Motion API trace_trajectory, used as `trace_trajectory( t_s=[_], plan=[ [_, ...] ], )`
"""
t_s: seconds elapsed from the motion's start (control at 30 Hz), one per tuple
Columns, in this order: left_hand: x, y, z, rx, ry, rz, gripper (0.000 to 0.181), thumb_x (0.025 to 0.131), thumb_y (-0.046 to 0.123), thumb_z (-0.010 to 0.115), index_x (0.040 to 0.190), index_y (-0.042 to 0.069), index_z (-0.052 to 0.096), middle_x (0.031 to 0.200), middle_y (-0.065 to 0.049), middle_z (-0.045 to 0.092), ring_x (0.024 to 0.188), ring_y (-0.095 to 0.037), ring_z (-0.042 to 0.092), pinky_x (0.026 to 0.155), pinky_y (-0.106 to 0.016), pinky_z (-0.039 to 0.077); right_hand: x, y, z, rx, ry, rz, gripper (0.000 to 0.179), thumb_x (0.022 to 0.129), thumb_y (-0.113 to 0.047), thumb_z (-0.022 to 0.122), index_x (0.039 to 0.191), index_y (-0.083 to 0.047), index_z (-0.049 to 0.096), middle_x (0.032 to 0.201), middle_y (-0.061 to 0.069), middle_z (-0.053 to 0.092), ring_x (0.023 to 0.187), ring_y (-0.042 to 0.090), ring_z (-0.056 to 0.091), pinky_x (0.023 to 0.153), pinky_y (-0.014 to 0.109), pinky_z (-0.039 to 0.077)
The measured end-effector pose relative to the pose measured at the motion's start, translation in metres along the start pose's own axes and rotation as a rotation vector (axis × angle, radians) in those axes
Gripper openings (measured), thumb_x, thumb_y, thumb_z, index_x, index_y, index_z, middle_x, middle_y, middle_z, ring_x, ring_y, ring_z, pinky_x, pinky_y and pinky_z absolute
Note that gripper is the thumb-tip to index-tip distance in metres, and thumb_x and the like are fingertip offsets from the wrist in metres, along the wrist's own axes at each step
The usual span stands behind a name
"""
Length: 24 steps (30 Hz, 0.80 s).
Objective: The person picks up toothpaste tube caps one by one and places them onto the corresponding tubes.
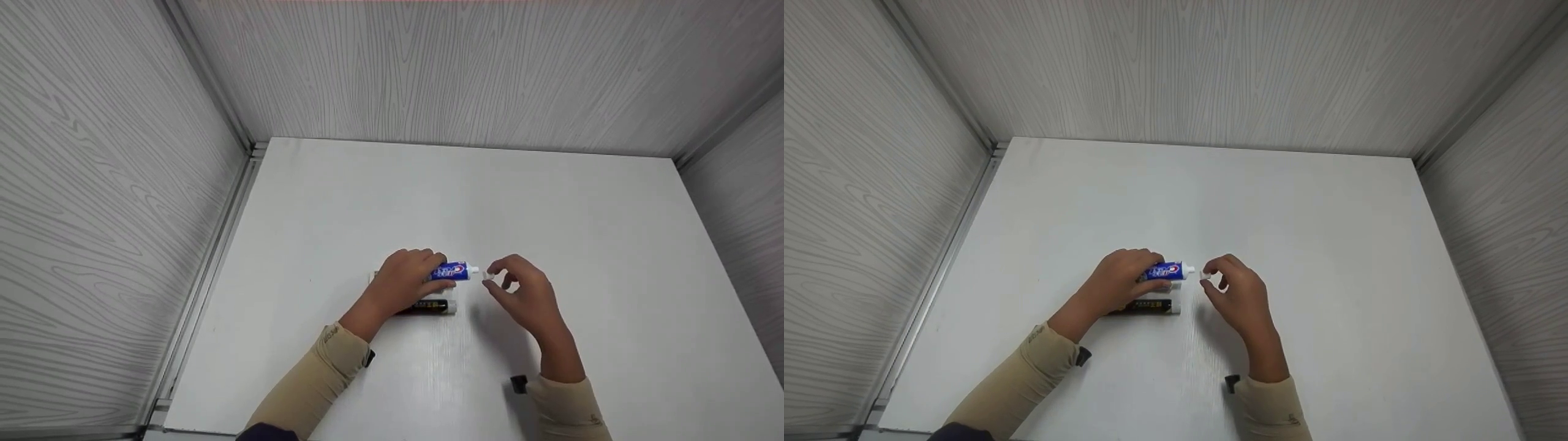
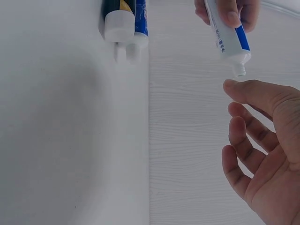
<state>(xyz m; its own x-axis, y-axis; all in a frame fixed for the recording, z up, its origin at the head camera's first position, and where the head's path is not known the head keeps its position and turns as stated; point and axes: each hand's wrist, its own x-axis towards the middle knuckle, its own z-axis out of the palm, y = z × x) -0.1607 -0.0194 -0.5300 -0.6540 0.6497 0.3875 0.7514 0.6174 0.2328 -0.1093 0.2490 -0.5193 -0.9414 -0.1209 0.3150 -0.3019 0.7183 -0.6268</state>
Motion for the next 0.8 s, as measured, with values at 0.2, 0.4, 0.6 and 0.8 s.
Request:
trace_trajectory(
  t_s=[0.2,0.4,0.6,0.8],
  plan=[
    [-0.0003,0.0030,0.0008,0.010,0.020,0.032,0.044,0.102,0.056,0.065,0.120,0.015,0.068,0.092,0.003,0.072,0.073,-0.011,0.062,0.066,-0.031,0.054,0.0023,-0.0036,-0.0005,0.013,0.007,-0.017,0.026,0.087,-0.006,0.087,0.104,-0.019,0.073,0.101,-0.005,0.071,0.076,0.010,0.063,0.069,0.028,0.053],
    [-0.0011,0.0064,-0.0001,0.018,-0.003,0.032,0.045,0.103,0.057,0.062,0.121,0.016,0.069,0.091,0.003,0.069,0.070,-0.013,0.058,0.065,-0.032,0.053,0.0021,-0.0062,0.0004,0.015,0.017,-0.048,0.026,0.086,-0.004,0.087,0.103,-0.018,0.073,0.100,-0.003,0.071,0.074,0.012,0.064,0.068,0.027,0.052],
    [-0.0003,0.0080,0.0003,0.022,0.005,0.043,0.046,0.103,0.058,0.062,0.121,0.016,0.069,0.092,0.002,0.070,0.071,-0.013,0.060,0.063,-0.032,0.052,0.0014,-0.0067,0.0023,0.001,0.006,-0.029,0.025,0.086,-0.004,0.087,0.102,-0.018,0.074,0.100,-0.004,0.071,0.075,0.009,0.062,0.067,0.032,0.054],
    [0.0008,0.0089,0.0000,0.011,-0.005,0.040,0.047,0.103,0.059,0.061,0.122,0.016,0.068,0.093,0.002,0.070,0.072,-0.012,0.059,0.064,-0.030,0.051,0.0014,-0.0085,0.0017,-0.002,-0.010,-0.038,0.024,0.087,-0.004,0.086,0.102,-0.019,0.075,0.100,0.000,0.072,0.075,0.009,0.061,0.066,0.034,0.054]
  ],
)
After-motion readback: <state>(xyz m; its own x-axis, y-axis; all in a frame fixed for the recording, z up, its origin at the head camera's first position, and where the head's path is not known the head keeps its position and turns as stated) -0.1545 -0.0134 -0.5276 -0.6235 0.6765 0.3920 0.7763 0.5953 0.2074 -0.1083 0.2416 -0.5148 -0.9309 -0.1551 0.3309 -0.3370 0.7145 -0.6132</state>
